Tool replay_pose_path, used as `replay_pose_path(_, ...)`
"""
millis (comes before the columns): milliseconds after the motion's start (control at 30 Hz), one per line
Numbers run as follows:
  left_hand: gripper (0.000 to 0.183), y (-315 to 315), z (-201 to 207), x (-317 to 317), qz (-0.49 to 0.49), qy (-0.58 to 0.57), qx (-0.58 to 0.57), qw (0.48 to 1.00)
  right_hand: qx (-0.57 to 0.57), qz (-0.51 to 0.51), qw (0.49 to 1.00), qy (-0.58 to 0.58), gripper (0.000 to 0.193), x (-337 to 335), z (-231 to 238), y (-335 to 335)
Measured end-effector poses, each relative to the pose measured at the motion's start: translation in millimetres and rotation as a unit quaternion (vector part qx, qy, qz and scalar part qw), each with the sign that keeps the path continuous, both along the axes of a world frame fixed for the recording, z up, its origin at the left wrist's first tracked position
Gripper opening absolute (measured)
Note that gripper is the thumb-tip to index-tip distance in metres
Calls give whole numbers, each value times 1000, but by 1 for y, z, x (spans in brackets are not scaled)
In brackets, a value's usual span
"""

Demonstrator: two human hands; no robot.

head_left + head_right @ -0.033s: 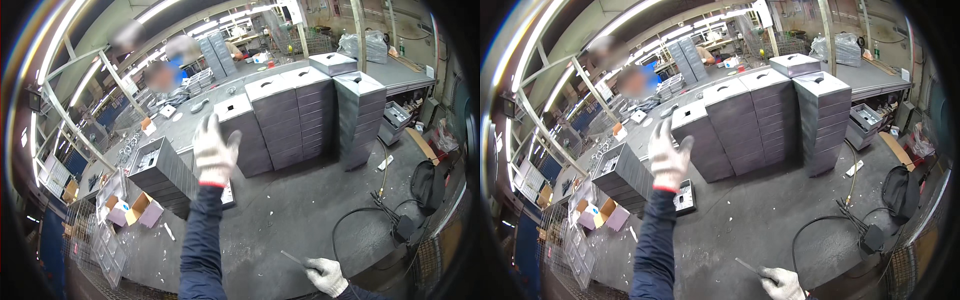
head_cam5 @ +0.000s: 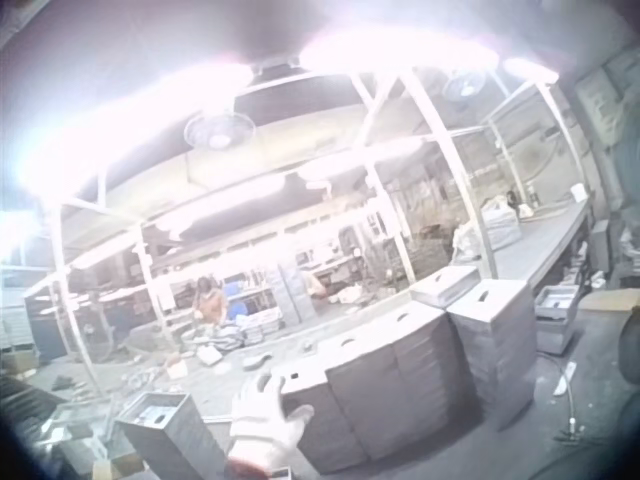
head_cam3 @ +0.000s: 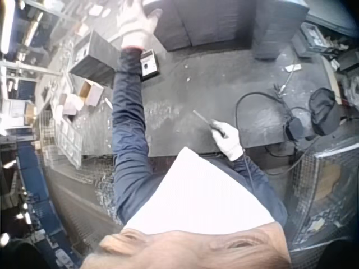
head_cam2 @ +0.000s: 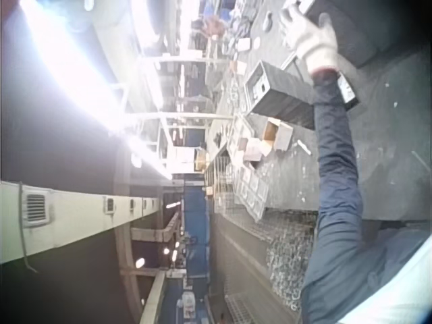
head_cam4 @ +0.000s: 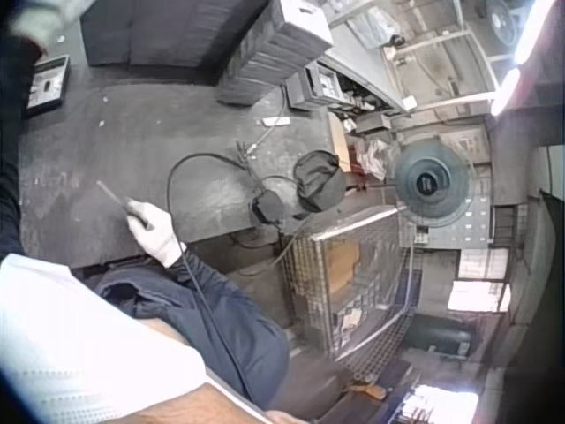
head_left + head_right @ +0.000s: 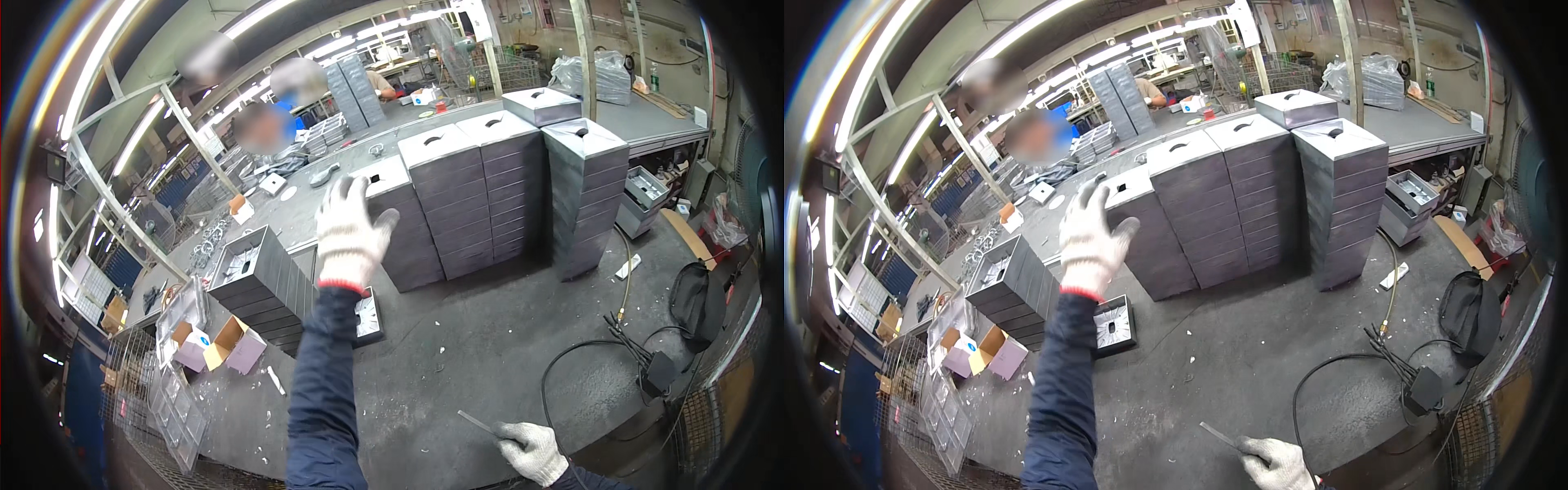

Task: The person deburrs the edges of square metal housing components on a fabrication table using a hand file.

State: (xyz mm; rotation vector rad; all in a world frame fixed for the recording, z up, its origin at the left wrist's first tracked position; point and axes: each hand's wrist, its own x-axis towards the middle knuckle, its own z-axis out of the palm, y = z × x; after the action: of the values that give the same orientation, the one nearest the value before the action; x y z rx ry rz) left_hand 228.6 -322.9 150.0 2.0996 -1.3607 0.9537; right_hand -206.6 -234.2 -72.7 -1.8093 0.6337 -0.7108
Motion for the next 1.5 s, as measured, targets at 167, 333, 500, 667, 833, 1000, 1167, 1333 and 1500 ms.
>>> replay_pose_path(167, 91, -25, 43, 31, 47, 101, 256, 960, -7, -5, 1000, 6, 28, 6, 35, 10)
replay_pose_path(333, 82, -10, 52, 27, 58, -15, 217, 974, -12, 3, 1000, 19, 29, -6, 54, 20)
replay_pose_path(500, 66, 52, 10, -36, -49, 34, -30, 998, -31, -66, 997, -23, 32, -23, 31, 21)
replay_pose_path(667, 41, 236, -119, -141, -216, 682, -208, 667, -63, -109, 992, -6, 40, -23, 21, 25)
replay_pose_path(833, 48, 298, -180, -208, -68, 868, -147, 469, -110, -2, 993, 51, 54, -25, 26, 21)
replay_pose_path(1000, 71, 317, -191, -204, -57, 807, -47, 586, 212, 51, 972, 90, 36, -33, 44, 47)
replay_pose_path(1167, 72, 316, -200, -214, -18, 784, -83, 615, 350, 62, 926, 124, 53, -50, 47, 49)
replay_pose_path(1333, 81, 325, -204, -221, -26, 821, -131, 555, 505, 158, 843, -91, 104, -61, 67, 61)
replay_pose_path(1500, 80, 328, -212, -226, -65, 810, -92, 575, 308, -15, 951, -7, 40, -34, 65, 65)
